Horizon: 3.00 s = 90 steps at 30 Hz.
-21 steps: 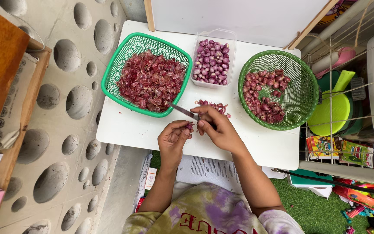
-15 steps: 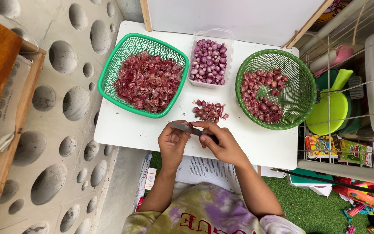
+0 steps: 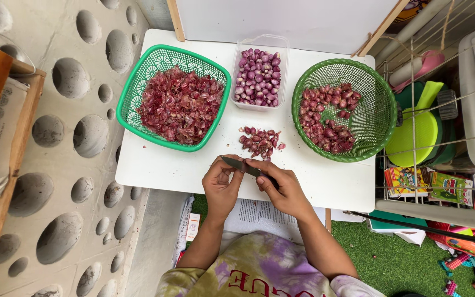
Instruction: The person peels small red shallots one by one using a small knife. They remove the outer skins and place the peeled shallots into a clear plastic container while discarding the skins into a green basket. The process is repetitive and continues throughout the clip.
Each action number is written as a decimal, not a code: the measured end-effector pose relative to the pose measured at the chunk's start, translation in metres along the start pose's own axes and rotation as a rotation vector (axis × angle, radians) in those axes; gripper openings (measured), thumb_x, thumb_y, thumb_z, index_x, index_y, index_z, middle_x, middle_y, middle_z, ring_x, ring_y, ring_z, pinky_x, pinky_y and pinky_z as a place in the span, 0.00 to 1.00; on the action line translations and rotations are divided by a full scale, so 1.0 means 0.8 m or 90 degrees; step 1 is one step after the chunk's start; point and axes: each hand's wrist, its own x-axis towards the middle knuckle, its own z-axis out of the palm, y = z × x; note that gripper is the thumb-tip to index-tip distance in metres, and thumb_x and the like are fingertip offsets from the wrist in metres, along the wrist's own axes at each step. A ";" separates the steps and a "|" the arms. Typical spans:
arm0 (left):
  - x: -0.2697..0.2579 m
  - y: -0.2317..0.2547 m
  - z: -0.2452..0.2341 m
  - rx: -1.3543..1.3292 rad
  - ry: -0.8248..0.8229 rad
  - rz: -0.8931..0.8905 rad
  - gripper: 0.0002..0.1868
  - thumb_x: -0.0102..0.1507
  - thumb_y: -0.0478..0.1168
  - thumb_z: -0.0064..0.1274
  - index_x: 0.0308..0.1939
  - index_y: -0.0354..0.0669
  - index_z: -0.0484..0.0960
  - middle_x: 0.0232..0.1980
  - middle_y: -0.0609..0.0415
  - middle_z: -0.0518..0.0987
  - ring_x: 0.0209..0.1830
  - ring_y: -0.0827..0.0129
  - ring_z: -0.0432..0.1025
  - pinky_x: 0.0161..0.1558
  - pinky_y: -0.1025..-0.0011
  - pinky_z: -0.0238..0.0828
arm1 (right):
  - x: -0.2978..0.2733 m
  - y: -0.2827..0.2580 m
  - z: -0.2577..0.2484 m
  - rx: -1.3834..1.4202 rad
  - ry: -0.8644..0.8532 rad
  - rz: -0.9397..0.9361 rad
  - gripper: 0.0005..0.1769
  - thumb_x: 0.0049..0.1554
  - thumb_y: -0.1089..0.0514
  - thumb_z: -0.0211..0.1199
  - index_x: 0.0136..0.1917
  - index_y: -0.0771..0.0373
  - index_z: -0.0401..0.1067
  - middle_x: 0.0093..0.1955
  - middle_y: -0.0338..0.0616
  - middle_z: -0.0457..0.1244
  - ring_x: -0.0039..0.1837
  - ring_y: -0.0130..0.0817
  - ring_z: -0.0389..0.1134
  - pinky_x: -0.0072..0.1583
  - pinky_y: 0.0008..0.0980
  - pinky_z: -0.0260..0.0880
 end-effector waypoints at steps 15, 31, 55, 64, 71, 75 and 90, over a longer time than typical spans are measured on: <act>-0.002 -0.008 0.000 0.022 -0.032 0.006 0.07 0.65 0.19 0.54 0.45 0.29 0.78 0.52 0.47 0.78 0.53 0.69 0.75 0.57 0.73 0.76 | -0.010 0.031 -0.002 0.117 -0.008 -0.004 0.20 0.66 0.61 0.55 0.71 0.62 0.69 0.33 0.34 0.60 0.36 0.24 0.60 0.42 0.26 0.64; 0.002 -0.021 -0.007 -0.133 -0.048 -0.146 0.07 0.65 0.23 0.57 0.47 0.30 0.80 0.50 0.46 0.81 0.46 0.71 0.77 0.48 0.75 0.76 | -0.025 0.047 -0.006 0.375 -0.035 0.079 0.22 0.68 0.53 0.52 0.73 0.61 0.64 0.33 0.37 0.57 0.34 0.22 0.53 0.38 0.23 0.52; -0.023 -0.060 0.028 -0.425 -0.032 -0.338 0.03 0.66 0.26 0.55 0.43 0.35 0.79 0.42 0.49 0.82 0.41 0.70 0.75 0.46 0.73 0.73 | -0.062 0.066 -0.009 0.307 0.078 -0.012 0.24 0.67 0.58 0.55 0.74 0.64 0.66 0.34 0.34 0.56 0.39 0.24 0.58 0.42 0.25 0.59; -0.025 -0.055 0.038 -0.430 -0.043 -0.314 0.04 0.66 0.25 0.56 0.41 0.36 0.78 0.44 0.48 0.82 0.43 0.68 0.76 0.49 0.72 0.74 | -0.067 0.062 -0.016 0.112 0.133 -0.049 0.21 0.68 0.58 0.55 0.72 0.60 0.70 0.37 0.38 0.62 0.39 0.24 0.61 0.43 0.27 0.64; -0.024 -0.056 0.039 -0.409 -0.044 -0.298 0.04 0.66 0.24 0.54 0.41 0.35 0.79 0.46 0.47 0.82 0.44 0.69 0.77 0.49 0.71 0.74 | -0.066 0.052 -0.018 0.027 0.143 -0.027 0.21 0.65 0.57 0.57 0.70 0.59 0.71 0.34 0.38 0.62 0.35 0.23 0.61 0.39 0.27 0.63; -0.023 -0.056 0.039 -0.383 -0.048 -0.279 0.04 0.67 0.24 0.54 0.42 0.34 0.79 0.46 0.46 0.82 0.45 0.69 0.77 0.50 0.71 0.75 | -0.065 0.052 -0.014 -0.048 0.182 -0.119 0.19 0.68 0.57 0.55 0.72 0.59 0.70 0.43 0.41 0.67 0.40 0.23 0.64 0.43 0.26 0.64; -0.023 -0.055 0.031 -0.327 -0.090 -0.230 0.05 0.67 0.23 0.55 0.43 0.33 0.78 0.48 0.45 0.81 0.45 0.69 0.77 0.50 0.71 0.76 | -0.072 0.076 -0.012 0.191 0.116 -0.033 0.20 0.69 0.56 0.54 0.72 0.62 0.68 0.37 0.35 0.58 0.39 0.23 0.54 0.42 0.26 0.58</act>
